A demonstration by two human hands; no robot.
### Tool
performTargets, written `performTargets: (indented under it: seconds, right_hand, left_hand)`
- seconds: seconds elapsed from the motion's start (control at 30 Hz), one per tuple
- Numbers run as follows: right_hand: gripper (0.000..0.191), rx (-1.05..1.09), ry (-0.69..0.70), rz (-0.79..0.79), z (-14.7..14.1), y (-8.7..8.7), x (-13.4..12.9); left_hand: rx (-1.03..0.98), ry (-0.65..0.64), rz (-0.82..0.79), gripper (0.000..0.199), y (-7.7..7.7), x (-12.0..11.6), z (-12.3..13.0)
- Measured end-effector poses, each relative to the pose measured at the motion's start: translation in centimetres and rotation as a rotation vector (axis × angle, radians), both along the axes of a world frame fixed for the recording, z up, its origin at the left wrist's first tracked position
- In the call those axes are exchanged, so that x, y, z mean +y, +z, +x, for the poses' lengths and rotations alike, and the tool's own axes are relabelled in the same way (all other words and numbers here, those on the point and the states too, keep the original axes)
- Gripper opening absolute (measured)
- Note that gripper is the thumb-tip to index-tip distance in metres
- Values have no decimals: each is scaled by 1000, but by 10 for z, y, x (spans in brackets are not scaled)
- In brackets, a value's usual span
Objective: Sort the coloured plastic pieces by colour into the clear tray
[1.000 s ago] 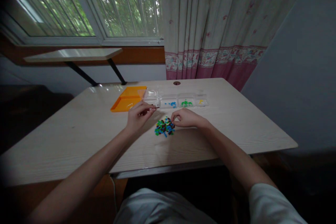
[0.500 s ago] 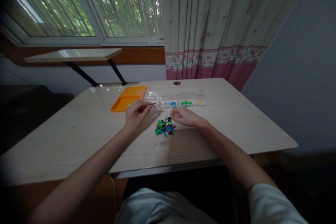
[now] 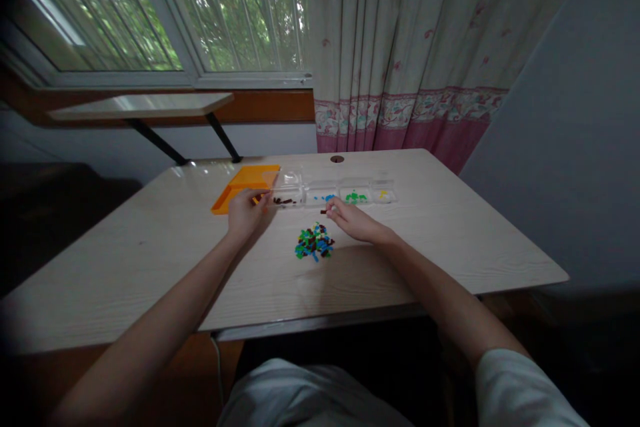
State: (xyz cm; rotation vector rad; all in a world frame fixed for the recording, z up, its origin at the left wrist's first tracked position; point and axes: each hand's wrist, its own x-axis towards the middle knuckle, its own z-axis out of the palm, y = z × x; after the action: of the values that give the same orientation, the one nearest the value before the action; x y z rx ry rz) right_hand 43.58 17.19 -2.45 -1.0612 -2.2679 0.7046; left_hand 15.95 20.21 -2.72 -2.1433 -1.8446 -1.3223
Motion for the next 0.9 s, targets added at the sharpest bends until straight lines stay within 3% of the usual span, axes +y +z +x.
performTargets:
  seconds: [0.13, 0.3, 0.4, 0.7, 0.9]
  right_hand:
    - [19, 25, 11, -37, -3, 0, -2]
    - [23, 155, 36, -151, -8, -4, -3]
    - [26, 248, 88, -232, -11, -8, -4]
    - [36, 420, 184, -490, -23, -8, -7]
    - [37, 447, 184, -489, -25, -8, -7]
  left_hand:
    - [-27, -98, 19, 23, 1, -4, 5]
    - [80, -454, -6, 20, 4, -20, 22]
    - [144, -585, 20, 21, 4, -31, 36]
    - [145, -676, 70, 15, 5, -42, 53]
    - [146, -670, 73, 15, 5, -42, 53]
